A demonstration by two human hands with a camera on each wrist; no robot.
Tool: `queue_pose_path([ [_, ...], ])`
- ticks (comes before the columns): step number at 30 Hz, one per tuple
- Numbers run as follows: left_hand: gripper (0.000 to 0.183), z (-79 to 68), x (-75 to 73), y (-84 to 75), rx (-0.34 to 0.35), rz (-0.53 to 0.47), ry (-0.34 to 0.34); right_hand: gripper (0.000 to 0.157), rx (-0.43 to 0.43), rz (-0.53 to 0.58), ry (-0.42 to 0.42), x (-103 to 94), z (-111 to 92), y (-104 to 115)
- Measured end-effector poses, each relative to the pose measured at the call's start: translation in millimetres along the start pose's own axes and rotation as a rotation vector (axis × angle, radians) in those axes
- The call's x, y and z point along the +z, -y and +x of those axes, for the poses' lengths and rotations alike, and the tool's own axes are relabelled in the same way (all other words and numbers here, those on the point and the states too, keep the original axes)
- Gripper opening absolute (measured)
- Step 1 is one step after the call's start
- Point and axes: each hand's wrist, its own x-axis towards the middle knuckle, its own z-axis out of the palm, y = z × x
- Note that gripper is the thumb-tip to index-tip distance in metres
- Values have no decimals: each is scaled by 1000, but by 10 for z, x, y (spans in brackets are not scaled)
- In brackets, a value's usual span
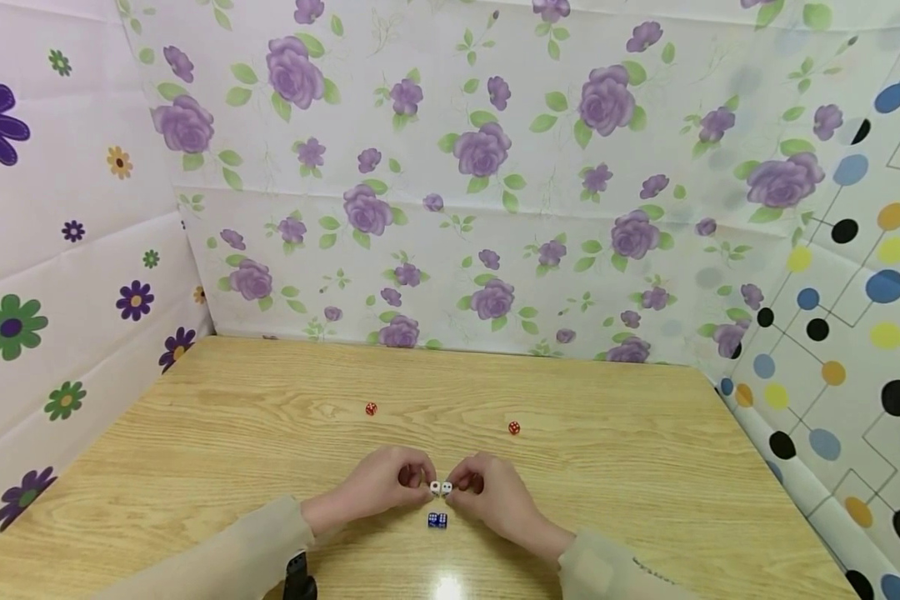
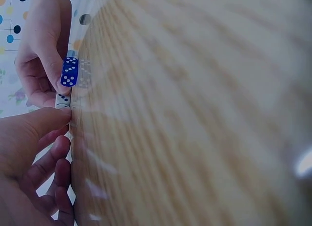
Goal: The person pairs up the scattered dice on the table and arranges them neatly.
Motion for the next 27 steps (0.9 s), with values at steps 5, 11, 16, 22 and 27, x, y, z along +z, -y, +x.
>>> queue_pose_path([
  [5, 8, 1, -3, 0, -3, 5, -2, 7, 18, 6, 10, -2, 1, 8],
  [11, 9, 0, -4, -3, -3, 8, -2, 8, 23, 16, 12, 4, 8, -3],
  [16, 9, 3, -3, -6, -1, 22, -3, 7, 10, 16, 6, 7, 11, -18],
  [22, 9, -2, -6, -12, -2, 18, -3, 8, 11, 16, 13, 7, 16, -21],
  [27, 9, -11, -9, -13, -4, 11, -4, 8, 15, 19, 18, 11, 17, -20],
])
